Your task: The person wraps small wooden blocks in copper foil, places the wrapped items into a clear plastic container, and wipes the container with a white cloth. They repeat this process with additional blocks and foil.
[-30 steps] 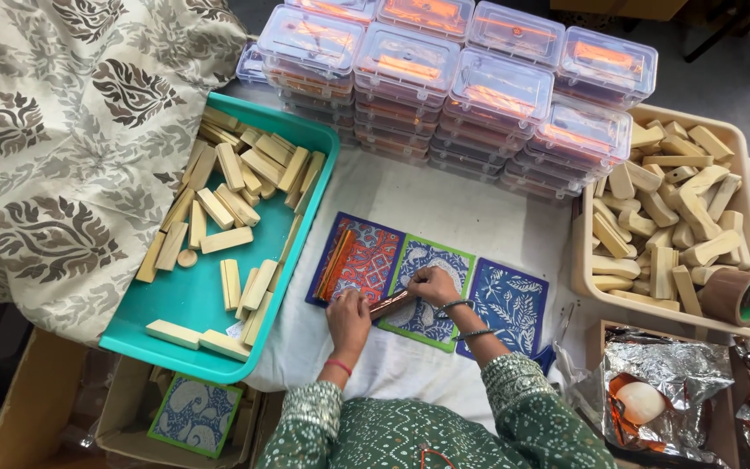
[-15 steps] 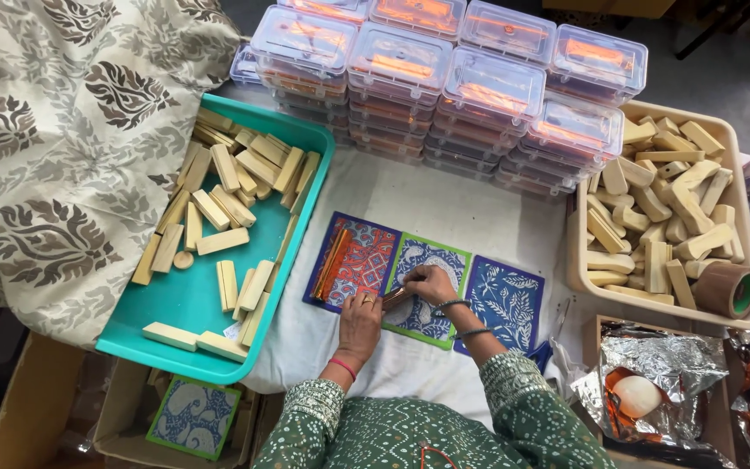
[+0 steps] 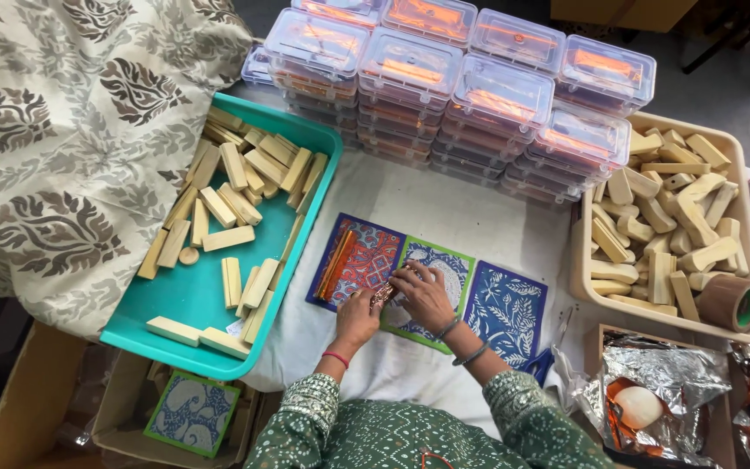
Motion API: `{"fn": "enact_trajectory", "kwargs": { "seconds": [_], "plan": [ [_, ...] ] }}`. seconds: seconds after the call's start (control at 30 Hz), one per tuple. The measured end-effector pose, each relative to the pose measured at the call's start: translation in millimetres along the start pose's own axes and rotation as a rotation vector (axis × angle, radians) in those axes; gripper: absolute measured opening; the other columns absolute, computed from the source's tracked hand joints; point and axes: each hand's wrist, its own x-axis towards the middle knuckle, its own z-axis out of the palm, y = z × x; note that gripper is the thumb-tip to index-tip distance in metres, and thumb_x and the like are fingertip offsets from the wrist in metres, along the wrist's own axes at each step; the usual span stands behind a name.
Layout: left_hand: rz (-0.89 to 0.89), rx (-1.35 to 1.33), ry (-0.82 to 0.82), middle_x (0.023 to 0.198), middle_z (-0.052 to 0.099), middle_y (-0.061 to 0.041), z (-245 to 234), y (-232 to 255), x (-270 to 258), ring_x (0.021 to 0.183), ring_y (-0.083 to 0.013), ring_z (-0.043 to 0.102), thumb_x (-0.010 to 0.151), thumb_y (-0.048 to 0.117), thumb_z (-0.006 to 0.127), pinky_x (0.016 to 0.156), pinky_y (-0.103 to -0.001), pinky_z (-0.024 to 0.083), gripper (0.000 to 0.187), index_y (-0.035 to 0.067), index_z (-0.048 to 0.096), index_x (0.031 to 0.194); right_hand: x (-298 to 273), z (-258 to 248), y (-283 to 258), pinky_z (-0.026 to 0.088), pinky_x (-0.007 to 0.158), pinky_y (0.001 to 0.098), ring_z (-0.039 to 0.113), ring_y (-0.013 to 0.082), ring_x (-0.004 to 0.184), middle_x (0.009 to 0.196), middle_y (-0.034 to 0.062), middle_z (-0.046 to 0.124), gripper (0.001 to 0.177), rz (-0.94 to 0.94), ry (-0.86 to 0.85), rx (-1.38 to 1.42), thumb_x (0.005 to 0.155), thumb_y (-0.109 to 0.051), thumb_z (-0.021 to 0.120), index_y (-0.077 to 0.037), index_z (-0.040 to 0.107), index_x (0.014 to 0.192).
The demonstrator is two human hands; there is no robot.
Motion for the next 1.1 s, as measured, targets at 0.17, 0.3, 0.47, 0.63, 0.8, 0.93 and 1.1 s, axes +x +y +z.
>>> {"fn": "enact_trajectory", "kwargs": {
  "seconds": [0.17, 0.3, 0.47, 0.63, 0.8, 0.93, 1.1],
  "plan": [
    [0.060, -0.441, 0.029, 0.103, 0.072, -0.016, 32, -43, 0, 0.094, -0.0325, 0.069, 0.094, 0.021, 0.069, 0.082, -0.045, 0.056, 0.025, 0.000, 0.072, 0.109, 27, -7, 7, 0.032, 0.106, 0.0553, 0.049, 0.0217, 0.130, 0.122, -0.0027, 0.064, 0.038, -0.219, -0.050, -0.099, 0.079, -0.025, 0.076, -0.022, 0.068, 0.117],
    [-0.182, -0.949, -0.101, 0.085, 0.070, -0.001, 37, -55, -5, 0.076, -0.0099, 0.058, 0.096, 0.023, 0.070, 0.068, -0.028, 0.048, 0.024, 0.002, 0.075, 0.106, 48, -2, 11, 0.039, 0.096, 0.0493, 0.055, 0.0186, 0.116, 0.110, -0.0034, 0.064, 0.026, -0.331, -0.199, -0.111, 0.088, -0.030, 0.073, -0.022, 0.068, 0.112],
    [-0.490, -1.330, -0.029, 0.081, 0.068, 0.003, 27, -52, -9, 0.062, -0.0049, 0.052, 0.092, 0.028, 0.078, 0.057, -0.024, 0.041, 0.023, 0.006, 0.077, 0.101, 80, 29, 22, 0.043, 0.096, 0.0454, 0.058, 0.0176, 0.111, 0.107, -0.0052, 0.065, 0.024, -0.473, -0.148, -0.181, 0.085, -0.028, 0.074, -0.023, 0.070, 0.107],
    [-0.705, -1.571, 0.137, 0.081, 0.073, 0.001, 30, -44, -11, 0.067, -0.0120, 0.070, 0.085, 0.025, 0.081, 0.062, -0.028, 0.060, 0.022, 0.012, 0.072, 0.100, 111, 42, 15, 0.041, 0.091, 0.0489, 0.057, 0.0184, 0.109, 0.111, -0.0062, 0.066, 0.027, -0.522, -0.219, -0.194, 0.075, -0.029, 0.077, -0.024, 0.073, 0.101],
    [-0.830, -1.597, 0.266, 0.079, 0.074, -0.006, 26, -37, -2, 0.066, -0.0191, 0.074, 0.087, 0.027, 0.081, 0.056, -0.031, 0.060, 0.030, 0.003, 0.069, 0.101, 127, 50, 13, 0.042, 0.090, 0.0447, 0.056, 0.0190, 0.112, 0.111, -0.0065, 0.066, 0.037, -0.430, -0.317, -0.112, 0.081, -0.023, 0.075, -0.028, 0.073, 0.117],
    [-0.895, -1.587, 0.349, 0.077, 0.072, -0.011, 33, -40, 7, 0.062, -0.0226, 0.074, 0.089, 0.027, 0.079, 0.052, -0.033, 0.059, 0.031, 0.000, 0.067, 0.099, 121, 60, 15, 0.040, 0.092, 0.0463, 0.055, 0.0210, 0.119, 0.119, -0.0027, 0.066, 0.046, -0.364, -0.178, -0.084, 0.076, -0.017, 0.076, -0.019, 0.071, 0.121],
    [-0.915, -1.595, 0.383, 0.077, 0.073, -0.012, 24, -33, 4, 0.062, -0.0235, 0.074, 0.087, 0.030, 0.080, 0.051, -0.032, 0.058, 0.034, 0.000, 0.068, 0.100, 84, 41, -8, 0.051, 0.088, 0.0425, 0.061, 0.0266, 0.111, 0.124, 0.0089, 0.064, 0.049, -0.013, 0.115, 0.180, 0.079, -0.012, 0.074, -0.012, 0.066, 0.127]
  ]
}}
